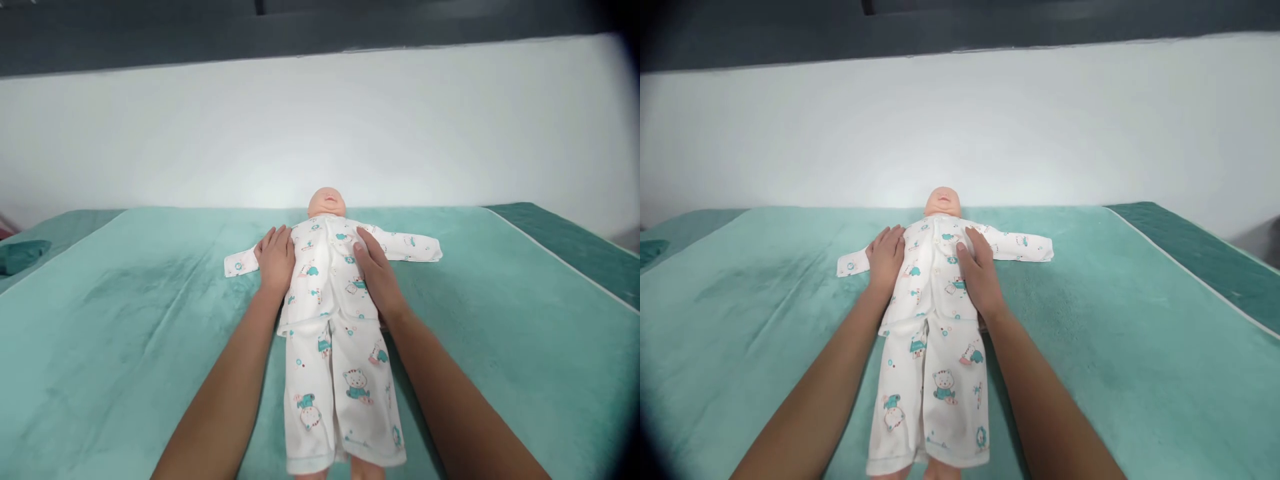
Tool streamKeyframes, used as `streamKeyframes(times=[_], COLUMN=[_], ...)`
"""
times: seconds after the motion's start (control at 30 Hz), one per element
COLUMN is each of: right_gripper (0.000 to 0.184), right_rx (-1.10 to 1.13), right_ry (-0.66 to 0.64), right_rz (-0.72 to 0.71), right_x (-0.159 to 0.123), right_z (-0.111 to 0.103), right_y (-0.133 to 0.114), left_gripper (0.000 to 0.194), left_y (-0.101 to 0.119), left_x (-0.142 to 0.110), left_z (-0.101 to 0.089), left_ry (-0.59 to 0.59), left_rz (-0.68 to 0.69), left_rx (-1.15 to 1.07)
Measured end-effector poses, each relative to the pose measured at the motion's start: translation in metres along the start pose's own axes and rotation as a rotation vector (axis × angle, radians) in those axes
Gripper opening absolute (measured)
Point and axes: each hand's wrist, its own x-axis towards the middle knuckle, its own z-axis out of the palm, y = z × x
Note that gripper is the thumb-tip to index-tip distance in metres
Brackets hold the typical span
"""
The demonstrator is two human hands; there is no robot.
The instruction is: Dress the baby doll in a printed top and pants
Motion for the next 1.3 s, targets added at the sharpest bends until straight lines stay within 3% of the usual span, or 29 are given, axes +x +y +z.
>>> streamKeyframes(times=[0.17, 0.3, 0.43, 0.57, 0.67, 0.8, 0.97, 1.17, 1.3], right_gripper=[0.066, 0.062, 0.062, 0.06, 0.048, 0.037, 0.032, 0.037, 0.042], right_rx=[0.038, -0.147, -0.532, -0.693, -0.672, -0.628, -0.256, -0.052, -0.066], right_ry=[-0.052, 0.014, 0.197, 0.399, 0.402, 0.398, 0.462, 0.345, 0.276], right_rz=[0.066, -0.067, -0.242, -0.033, 0.053, 0.011, -0.029, -0.068, -0.058], right_x=[-0.03, -0.039, -0.014, 0.023, 0.037, 0.041, 0.044, 0.045, 0.042], right_z=[0.001, -0.013, -0.061, -0.116, -0.134, -0.136, -0.138, -0.138, -0.137], right_y=[0.003, 0.018, 0.046, 0.065, 0.069, 0.069, 0.073, 0.075, 0.072], left_gripper=[0.047, 0.05, 0.055, 0.059, 0.058, 0.057, 0.057, 0.053, 0.053], left_y=[-0.008, -0.02, -0.046, -0.078, -0.095, -0.104, -0.106, -0.105, -0.103], left_x=[-0.023, -0.046, -0.055, -0.046, -0.036, -0.025, -0.02, -0.024, -0.025], left_z=[-0.008, -0.025, -0.046, -0.066, -0.074, -0.072, -0.07, -0.072, -0.073], left_ry=[-0.019, -0.053, -0.112, -0.226, -0.274, -0.298, -0.268, -0.201, -0.201], left_rz=[0.106, 0.164, 0.102, -0.003, -0.035, -0.039, -0.052, -0.11, -0.107], left_rx=[0.17, 0.322, 0.448, 0.493, 0.492, 0.476, 0.477, 0.497, 0.504])
